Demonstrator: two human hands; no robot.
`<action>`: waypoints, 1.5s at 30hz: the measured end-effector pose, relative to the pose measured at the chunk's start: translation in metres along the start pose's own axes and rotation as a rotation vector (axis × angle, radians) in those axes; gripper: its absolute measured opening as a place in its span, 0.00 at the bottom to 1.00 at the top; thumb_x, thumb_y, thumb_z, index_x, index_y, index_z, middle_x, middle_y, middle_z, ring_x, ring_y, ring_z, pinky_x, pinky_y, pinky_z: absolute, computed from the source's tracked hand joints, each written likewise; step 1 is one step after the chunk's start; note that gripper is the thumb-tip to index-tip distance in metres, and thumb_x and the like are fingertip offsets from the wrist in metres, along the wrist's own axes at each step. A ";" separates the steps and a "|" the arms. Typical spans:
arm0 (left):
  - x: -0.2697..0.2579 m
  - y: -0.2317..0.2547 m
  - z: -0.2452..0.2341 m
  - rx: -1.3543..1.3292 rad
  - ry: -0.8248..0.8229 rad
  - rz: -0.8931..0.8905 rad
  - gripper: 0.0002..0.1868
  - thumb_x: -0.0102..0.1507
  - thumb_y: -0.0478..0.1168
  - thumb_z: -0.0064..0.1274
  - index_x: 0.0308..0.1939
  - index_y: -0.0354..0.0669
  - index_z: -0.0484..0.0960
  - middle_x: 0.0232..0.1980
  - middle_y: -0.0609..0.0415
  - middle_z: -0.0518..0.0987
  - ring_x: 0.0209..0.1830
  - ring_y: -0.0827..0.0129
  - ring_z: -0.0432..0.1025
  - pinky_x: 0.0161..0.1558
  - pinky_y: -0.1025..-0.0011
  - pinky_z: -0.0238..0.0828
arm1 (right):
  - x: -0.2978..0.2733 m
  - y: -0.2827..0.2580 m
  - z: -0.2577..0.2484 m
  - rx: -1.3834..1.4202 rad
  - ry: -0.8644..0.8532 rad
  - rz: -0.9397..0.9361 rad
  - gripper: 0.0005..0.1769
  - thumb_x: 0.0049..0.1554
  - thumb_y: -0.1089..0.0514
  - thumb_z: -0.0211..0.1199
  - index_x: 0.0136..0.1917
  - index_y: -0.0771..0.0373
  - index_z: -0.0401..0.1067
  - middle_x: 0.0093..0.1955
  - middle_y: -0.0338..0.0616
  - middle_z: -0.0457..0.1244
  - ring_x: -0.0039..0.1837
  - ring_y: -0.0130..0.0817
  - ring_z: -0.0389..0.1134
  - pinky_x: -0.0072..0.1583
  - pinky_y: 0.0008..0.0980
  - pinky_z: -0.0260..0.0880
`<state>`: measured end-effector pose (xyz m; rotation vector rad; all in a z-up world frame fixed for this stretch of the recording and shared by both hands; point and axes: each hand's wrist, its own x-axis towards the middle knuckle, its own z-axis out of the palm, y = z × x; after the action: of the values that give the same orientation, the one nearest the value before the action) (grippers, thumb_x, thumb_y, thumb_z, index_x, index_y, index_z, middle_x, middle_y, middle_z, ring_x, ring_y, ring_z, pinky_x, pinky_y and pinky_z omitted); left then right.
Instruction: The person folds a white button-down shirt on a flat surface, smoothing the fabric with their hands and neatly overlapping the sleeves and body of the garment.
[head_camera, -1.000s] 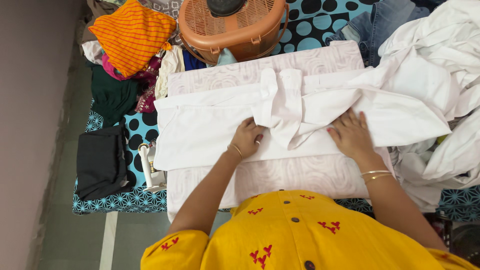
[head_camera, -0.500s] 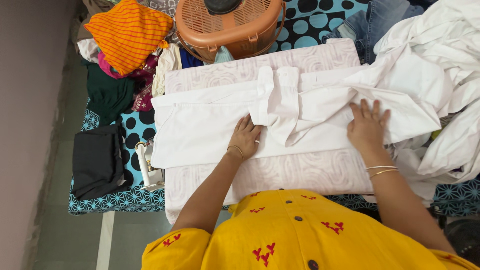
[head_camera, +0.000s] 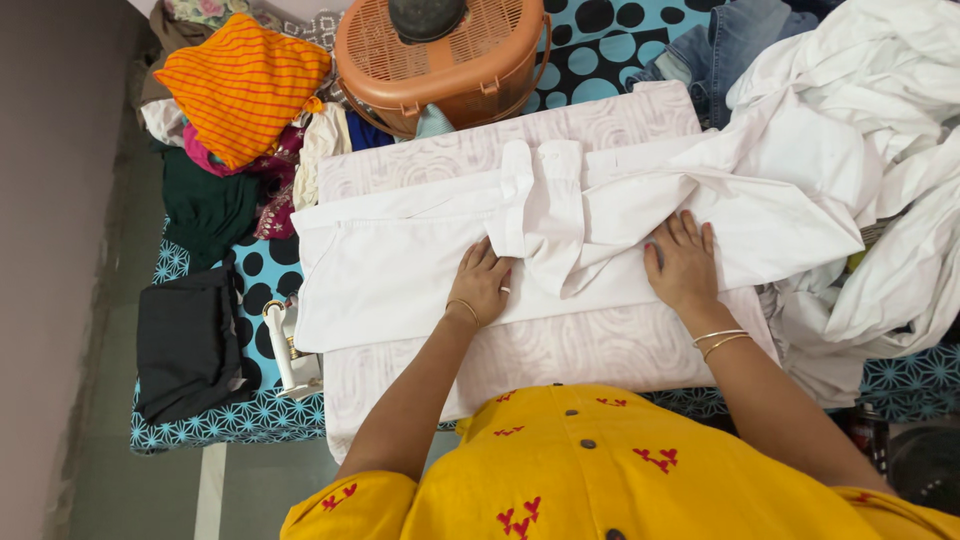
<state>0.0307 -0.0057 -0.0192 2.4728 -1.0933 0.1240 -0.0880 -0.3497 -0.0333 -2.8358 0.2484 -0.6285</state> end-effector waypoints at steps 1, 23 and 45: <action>0.000 0.000 0.000 -0.008 0.025 0.014 0.23 0.60 0.36 0.50 0.61 0.43 0.76 0.69 0.41 0.71 0.76 0.43 0.55 0.75 0.48 0.47 | 0.000 -0.001 0.000 -0.003 0.001 0.005 0.28 0.62 0.51 0.54 0.72 0.67 0.68 0.76 0.60 0.59 0.80 0.57 0.53 0.79 0.61 0.42; -0.002 0.003 -0.005 -0.001 0.054 0.028 0.19 0.64 0.37 0.48 0.59 0.44 0.78 0.70 0.41 0.72 0.75 0.42 0.58 0.74 0.48 0.50 | 0.020 0.149 -0.106 -0.300 0.520 0.306 0.10 0.58 0.60 0.72 0.54 0.59 0.79 0.54 0.48 0.70 0.58 0.46 0.69 0.60 0.41 0.69; 0.007 0.011 -0.015 0.040 0.031 -0.010 0.19 0.63 0.35 0.48 0.57 0.42 0.79 0.67 0.40 0.74 0.73 0.41 0.60 0.73 0.49 0.52 | 0.043 0.269 -0.090 0.016 0.156 0.486 0.21 0.54 0.54 0.76 0.43 0.77 0.75 0.41 0.62 0.68 0.45 0.54 0.70 0.51 0.46 0.70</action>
<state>0.0285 -0.0111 -0.0003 2.5028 -1.0750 0.1821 -0.1195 -0.6336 -0.0058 -2.5611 0.9173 -0.7287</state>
